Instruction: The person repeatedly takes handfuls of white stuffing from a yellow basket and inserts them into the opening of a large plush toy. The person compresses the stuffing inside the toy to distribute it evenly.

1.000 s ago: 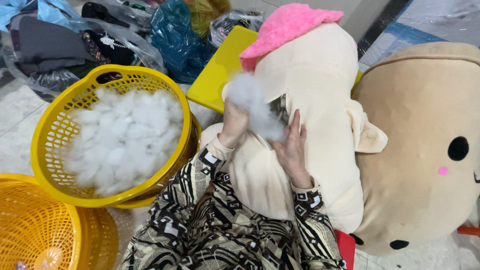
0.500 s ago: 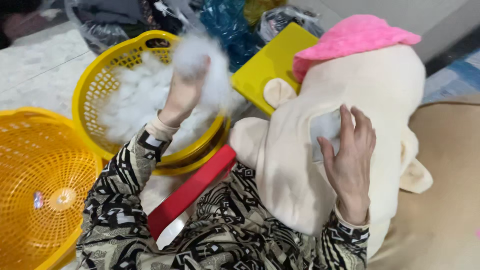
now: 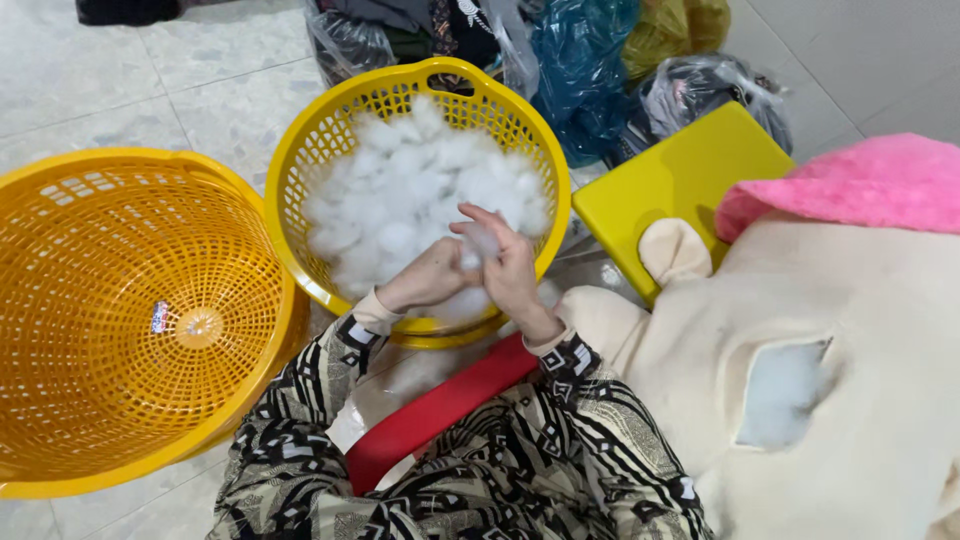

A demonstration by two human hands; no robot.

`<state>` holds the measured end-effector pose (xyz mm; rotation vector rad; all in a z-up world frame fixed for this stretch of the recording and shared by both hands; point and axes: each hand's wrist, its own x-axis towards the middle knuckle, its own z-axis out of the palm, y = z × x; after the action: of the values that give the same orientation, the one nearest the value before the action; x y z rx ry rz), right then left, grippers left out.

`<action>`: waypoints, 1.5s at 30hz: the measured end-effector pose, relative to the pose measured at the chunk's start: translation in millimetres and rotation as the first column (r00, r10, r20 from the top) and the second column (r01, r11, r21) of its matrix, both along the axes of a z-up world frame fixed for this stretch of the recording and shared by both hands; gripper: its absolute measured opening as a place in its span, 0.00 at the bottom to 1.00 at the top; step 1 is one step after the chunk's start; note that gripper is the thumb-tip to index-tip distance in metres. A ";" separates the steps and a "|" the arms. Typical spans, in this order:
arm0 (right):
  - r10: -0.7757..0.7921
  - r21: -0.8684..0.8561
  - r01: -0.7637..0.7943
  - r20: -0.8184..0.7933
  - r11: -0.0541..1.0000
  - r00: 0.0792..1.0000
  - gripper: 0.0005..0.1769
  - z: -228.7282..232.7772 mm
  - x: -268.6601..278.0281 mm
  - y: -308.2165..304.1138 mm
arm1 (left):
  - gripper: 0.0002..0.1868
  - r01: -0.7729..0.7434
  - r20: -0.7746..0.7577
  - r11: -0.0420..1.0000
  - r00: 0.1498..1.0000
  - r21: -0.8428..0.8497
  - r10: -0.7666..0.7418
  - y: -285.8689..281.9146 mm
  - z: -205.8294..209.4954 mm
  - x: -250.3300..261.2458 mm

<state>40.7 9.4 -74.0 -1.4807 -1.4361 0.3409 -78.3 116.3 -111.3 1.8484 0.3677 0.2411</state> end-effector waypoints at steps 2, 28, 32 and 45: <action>-0.019 0.101 0.044 -0.233 0.994 0.972 0.35 -22.2 6.0 4.4 | 0.19 0.016 0.195 0.992 0.980 0.126 -0.041 -1.9 -14.9 -5.0; 0.013 -0.487 0.247 0.469 0.837 0.883 0.30 -9.0 58.3 9.2 | 0.27 -0.265 0.220 0.361 0.443 -0.894 0.869 0.3 -70.3 -8.8; 0.091 -0.188 -0.107 -0.094 0.976 0.991 0.49 6.4 4.7 10.9 | 0.37 -0.326 0.406 0.652 0.573 -0.685 0.712 -23.2 -52.8 12.7; 0.016 -0.290 -0.043 -0.093 0.956 0.996 0.14 -65.3 17.9 -2.0 | 0.21 -0.170 0.688 0.873 0.555 -0.456 0.468 -2.1 -14.8 13.4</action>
<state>58.6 7.4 -139.3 -1.6571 -1.3796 0.6533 -64.9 114.3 -126.2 1.1434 0.1052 1.1484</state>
